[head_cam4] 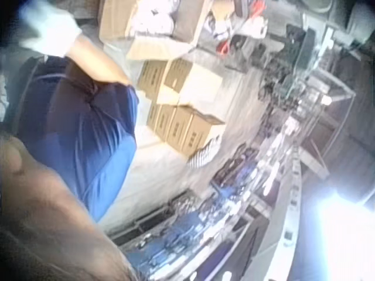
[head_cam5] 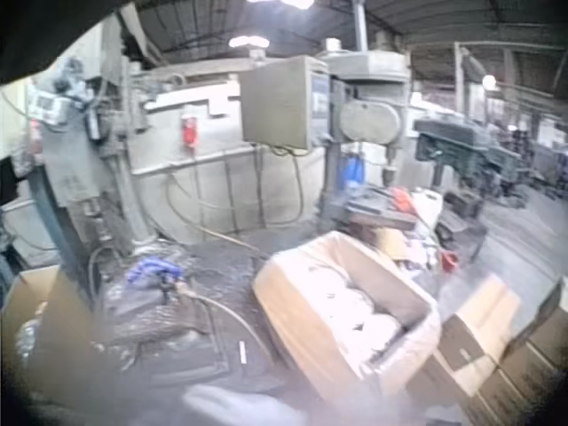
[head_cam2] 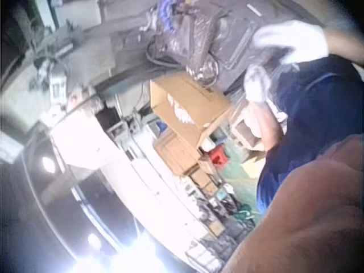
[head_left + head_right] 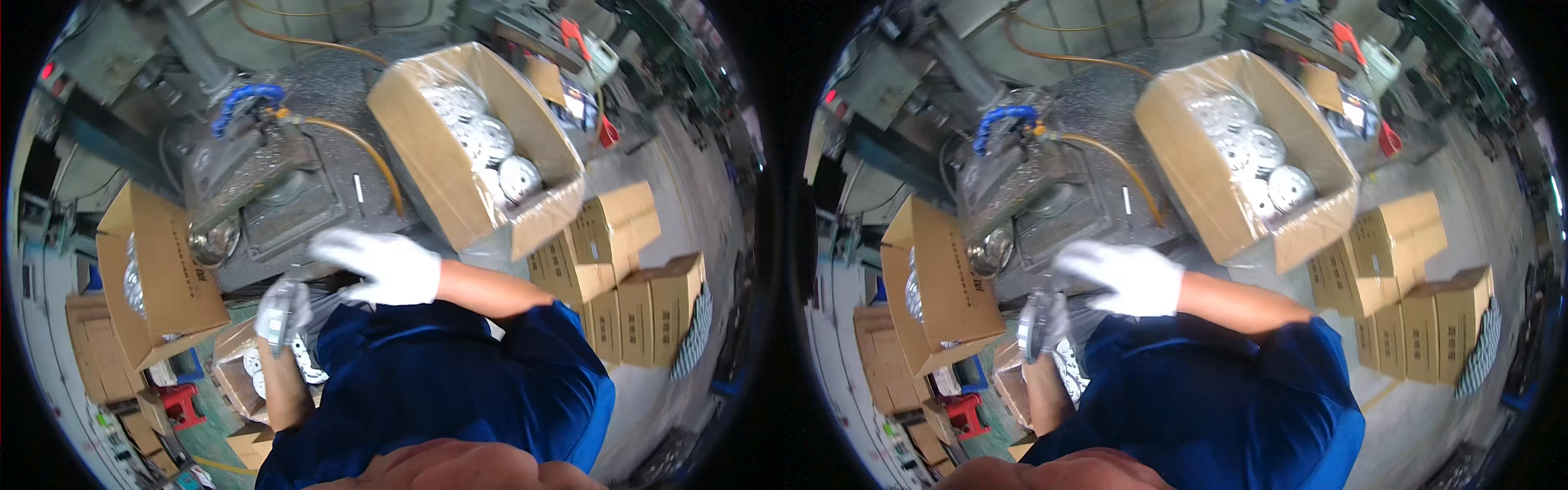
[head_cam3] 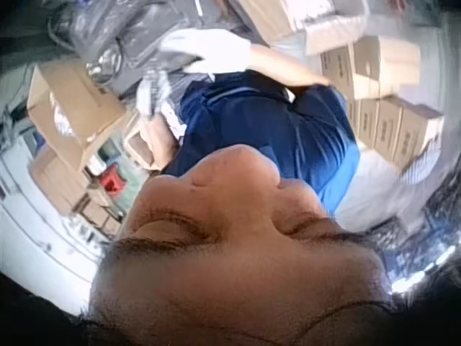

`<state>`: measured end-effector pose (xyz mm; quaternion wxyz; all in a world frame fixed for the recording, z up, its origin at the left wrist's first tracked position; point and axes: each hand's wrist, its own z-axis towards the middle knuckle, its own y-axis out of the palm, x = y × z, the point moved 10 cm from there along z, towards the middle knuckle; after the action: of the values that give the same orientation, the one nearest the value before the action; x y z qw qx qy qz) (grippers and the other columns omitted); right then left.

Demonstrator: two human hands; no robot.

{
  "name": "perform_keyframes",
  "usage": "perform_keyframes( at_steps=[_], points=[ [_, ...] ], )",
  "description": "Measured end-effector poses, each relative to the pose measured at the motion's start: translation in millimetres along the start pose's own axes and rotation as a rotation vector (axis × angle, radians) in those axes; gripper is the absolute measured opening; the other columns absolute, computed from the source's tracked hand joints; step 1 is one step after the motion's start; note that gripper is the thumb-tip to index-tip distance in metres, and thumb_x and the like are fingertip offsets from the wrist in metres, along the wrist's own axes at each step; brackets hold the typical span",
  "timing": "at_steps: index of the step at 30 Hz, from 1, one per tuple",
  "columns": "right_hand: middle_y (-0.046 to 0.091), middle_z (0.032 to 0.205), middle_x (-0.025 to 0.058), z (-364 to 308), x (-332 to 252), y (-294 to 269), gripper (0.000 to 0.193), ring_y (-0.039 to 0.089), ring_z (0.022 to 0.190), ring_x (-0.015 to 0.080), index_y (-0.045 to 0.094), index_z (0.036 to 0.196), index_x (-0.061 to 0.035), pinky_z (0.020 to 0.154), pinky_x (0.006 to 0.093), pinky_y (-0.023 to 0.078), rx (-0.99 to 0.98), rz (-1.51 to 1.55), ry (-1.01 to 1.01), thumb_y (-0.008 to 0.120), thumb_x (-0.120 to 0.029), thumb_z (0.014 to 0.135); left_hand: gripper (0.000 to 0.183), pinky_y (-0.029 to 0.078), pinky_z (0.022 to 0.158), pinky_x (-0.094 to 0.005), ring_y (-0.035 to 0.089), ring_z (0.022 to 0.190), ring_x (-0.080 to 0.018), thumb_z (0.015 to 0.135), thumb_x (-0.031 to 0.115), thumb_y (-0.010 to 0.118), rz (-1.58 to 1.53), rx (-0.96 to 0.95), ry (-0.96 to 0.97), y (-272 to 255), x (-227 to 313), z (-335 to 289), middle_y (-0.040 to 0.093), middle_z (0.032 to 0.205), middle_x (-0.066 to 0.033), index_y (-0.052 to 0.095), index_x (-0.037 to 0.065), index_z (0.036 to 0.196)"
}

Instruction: Manually process and sort round metal components using a industrial machine.

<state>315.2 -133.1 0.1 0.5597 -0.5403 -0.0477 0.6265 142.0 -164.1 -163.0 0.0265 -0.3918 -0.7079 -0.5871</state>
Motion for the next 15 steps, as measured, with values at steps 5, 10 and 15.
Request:
perform_keyframes(
  at_steps=[5, 10, 15],
  points=[
    [0.061, 0.090, 0.0138, -2.2, 9.8, -39.8, 0.026, 0.062, 0.083, 0.0320, 0.060, 0.099, -0.0057, 0.075, 0.0395, 0.051, 0.033, 0.224, -0.026, 0.057, -0.029, 0.089, 0.058, 0.050, 0.055, -0.0306, 0.060, 0.067, -0.0220, 0.095, 0.040, 0.051, 0.745, 0.175, 0.003, 33.0, -23.8, 27.8, 0.062, 0.091, -0.0179, 0.042, -0.005, 0.130],
    [0.064, 0.091, 0.0027, -101.7, 104.2, -233.1, 0.022, 0.060, 0.079, 0.0115, 0.062, 0.103, -0.0038, 0.070, 0.0276, 0.050, 0.271, -0.063, 0.660, 0.064, -0.019, 0.088, 0.084, 0.052, 0.060, -0.0276, 0.064, 0.072, -0.0203, 0.089, 0.063, 0.045, 0.627, 0.429, 0.062, -16.8, 12.9, -22.2, 0.061, 0.090, -0.0126, 0.039, -0.005, 0.136],
    [0.066, 0.085, 0.0022, -220.5, 283.5, -268.5, 0.029, 0.060, 0.073, 0.0122, 0.062, 0.108, -0.0044, 0.063, 0.0284, 0.050, 0.155, -0.124, 1.136, 0.067, -0.022, 0.085, 0.053, 0.046, 0.062, -0.0274, 0.055, 0.070, -0.0149, 0.089, 0.055, 0.055, 0.374, 0.796, 0.066, -212.1, 22.8, -108.3, 0.060, 0.085, -0.0030, 0.059, 0.010, 0.116]
  ],
)
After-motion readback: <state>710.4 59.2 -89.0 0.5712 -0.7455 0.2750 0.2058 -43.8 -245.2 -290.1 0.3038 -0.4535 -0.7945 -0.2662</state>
